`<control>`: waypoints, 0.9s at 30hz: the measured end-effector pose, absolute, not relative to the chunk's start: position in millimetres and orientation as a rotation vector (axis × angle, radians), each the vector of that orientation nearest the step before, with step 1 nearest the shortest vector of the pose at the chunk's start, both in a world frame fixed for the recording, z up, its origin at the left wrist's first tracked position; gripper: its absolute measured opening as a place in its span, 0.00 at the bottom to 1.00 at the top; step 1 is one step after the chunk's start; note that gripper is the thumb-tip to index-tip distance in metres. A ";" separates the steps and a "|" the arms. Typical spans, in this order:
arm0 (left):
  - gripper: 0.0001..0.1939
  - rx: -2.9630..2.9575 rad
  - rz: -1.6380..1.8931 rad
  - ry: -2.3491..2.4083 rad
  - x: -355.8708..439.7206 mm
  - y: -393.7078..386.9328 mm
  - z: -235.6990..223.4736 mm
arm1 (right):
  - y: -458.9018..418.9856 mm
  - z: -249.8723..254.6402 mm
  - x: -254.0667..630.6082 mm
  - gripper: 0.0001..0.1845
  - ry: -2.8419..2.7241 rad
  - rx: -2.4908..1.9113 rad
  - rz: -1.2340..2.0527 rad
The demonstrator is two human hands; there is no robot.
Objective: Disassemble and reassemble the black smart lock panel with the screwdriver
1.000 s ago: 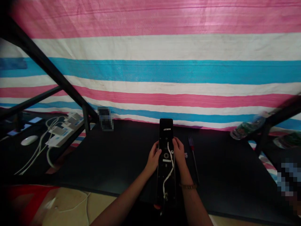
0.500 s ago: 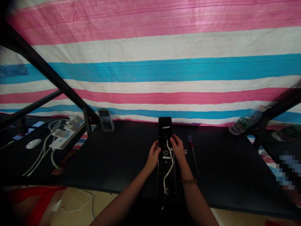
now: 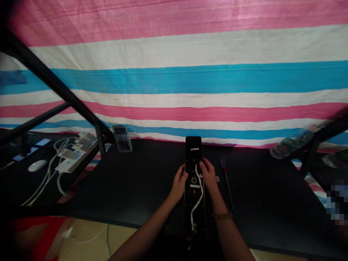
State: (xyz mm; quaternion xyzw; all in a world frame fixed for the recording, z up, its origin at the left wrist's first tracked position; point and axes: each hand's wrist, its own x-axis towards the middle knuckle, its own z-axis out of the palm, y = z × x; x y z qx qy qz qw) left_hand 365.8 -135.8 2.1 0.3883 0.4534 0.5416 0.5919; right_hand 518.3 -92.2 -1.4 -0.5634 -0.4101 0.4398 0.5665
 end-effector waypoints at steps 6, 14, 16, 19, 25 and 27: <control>0.26 0.876 1.270 1.051 365.4 -135.4 5.5 | -95.2 3.0 516.7 0.28 -0.975 -1.315 1.039; 0.31 0.842 1.268 1.032 366.1 -135.0 8.6 | -96.4 1.1 514.5 0.30 -0.943 -1.314 1.003; 0.31 0.843 1.271 1.026 365.8 -134.5 8.6 | -96.4 0.7 515.8 0.30 -0.948 -1.313 1.005; 0.29 0.849 1.273 1.020 365.2 -134.4 7.4 | -97.1 0.9 518.2 0.30 -0.968 -1.305 1.009; 0.27 0.865 1.266 1.021 365.7 -134.9 6.2 | -98.8 1.6 518.5 0.32 -0.991 -1.273 1.032; 0.26 0.866 1.266 1.024 366.2 -134.6 6.6 | -99.1 2.8 517.2 0.33 -0.969 -1.282 1.027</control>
